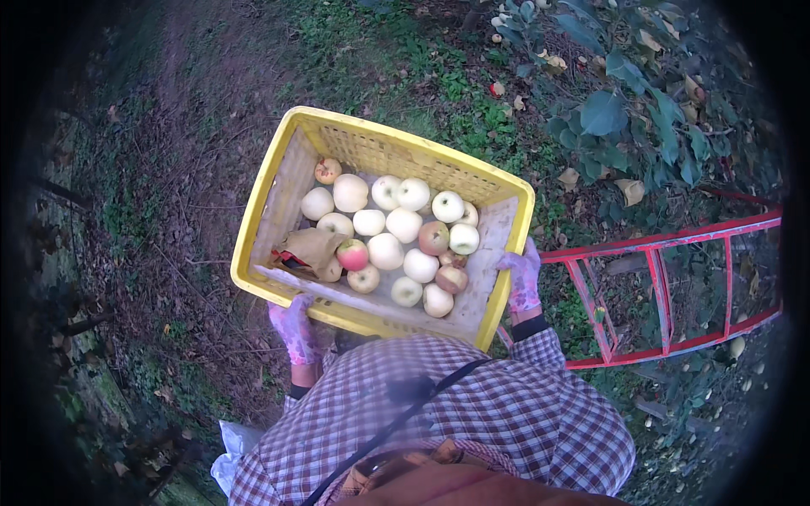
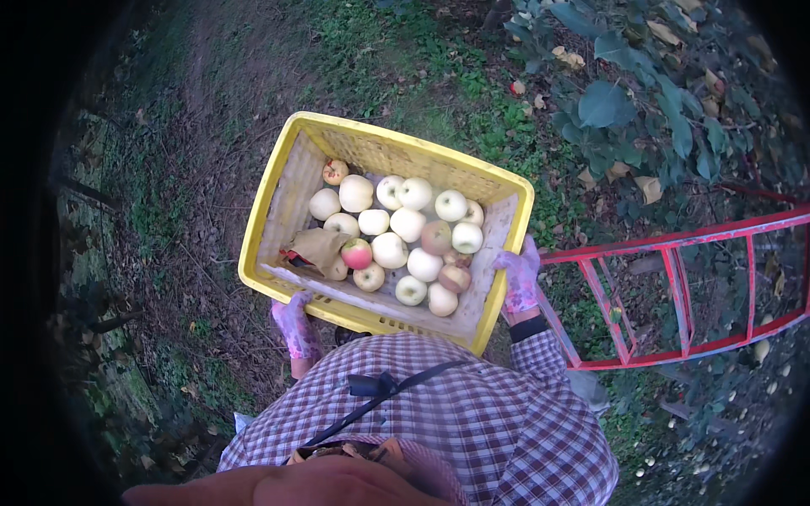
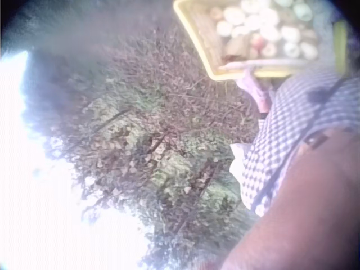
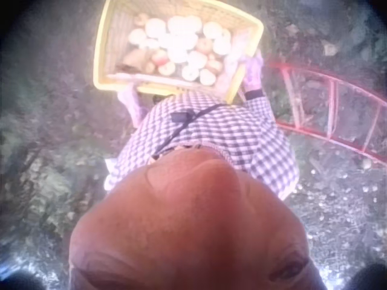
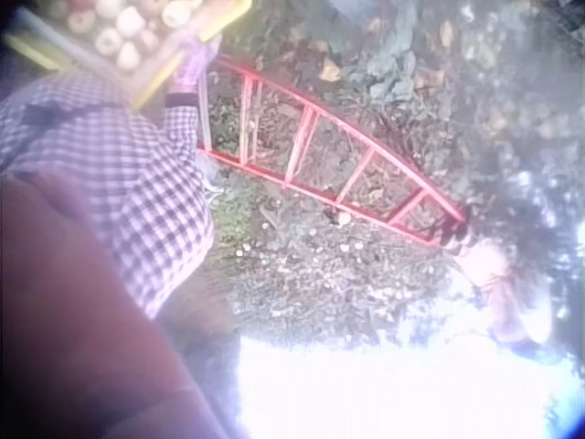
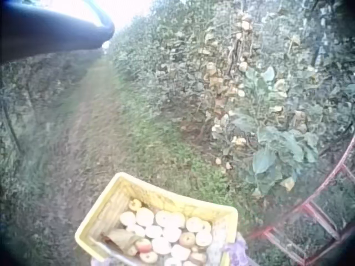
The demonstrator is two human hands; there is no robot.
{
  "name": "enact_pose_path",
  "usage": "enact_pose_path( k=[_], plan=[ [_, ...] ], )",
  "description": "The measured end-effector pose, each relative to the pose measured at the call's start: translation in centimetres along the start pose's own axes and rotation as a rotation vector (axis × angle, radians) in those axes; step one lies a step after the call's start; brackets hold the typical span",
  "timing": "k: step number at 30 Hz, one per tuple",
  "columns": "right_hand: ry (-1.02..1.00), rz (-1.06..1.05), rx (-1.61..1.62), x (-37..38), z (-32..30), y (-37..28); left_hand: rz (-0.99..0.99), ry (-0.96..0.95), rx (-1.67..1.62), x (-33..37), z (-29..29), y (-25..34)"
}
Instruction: The person harvests apples from trees in an orchard, removing protective paper bags and placing the fruit into a yellow crate. They also collect discarded paper bags and place them into a large white sack.
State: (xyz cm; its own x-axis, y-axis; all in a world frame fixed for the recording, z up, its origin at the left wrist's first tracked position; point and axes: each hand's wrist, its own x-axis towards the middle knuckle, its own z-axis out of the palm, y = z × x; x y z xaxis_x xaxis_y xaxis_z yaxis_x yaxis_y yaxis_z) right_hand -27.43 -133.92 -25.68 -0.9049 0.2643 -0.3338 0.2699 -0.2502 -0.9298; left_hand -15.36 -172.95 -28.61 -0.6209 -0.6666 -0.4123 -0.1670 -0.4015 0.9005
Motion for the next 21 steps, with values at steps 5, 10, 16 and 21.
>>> enact_pose_path(
  k=[5,10,16,21],
  plan=[
    [-0.091,-0.006,-0.149,15.8,7.7,-1.5,-0.096,0.064,-0.001,11.5,9.4,1.3],
    [-0.01,0.072,-0.12,25.4,12.3,-3.2,-0.092,0.053,0.019,22.1,18.8,4.1],
    [0.155,0.128,-0.092,39.4,16.3,-3.1,-0.073,-0.084,0.149,37.1,34.2,6.4],
    [0.281,0.141,-0.028,54.0,20.2,-2.0,-0.138,-0.192,0.178,52.5,48.1,1.3]
  ],
)
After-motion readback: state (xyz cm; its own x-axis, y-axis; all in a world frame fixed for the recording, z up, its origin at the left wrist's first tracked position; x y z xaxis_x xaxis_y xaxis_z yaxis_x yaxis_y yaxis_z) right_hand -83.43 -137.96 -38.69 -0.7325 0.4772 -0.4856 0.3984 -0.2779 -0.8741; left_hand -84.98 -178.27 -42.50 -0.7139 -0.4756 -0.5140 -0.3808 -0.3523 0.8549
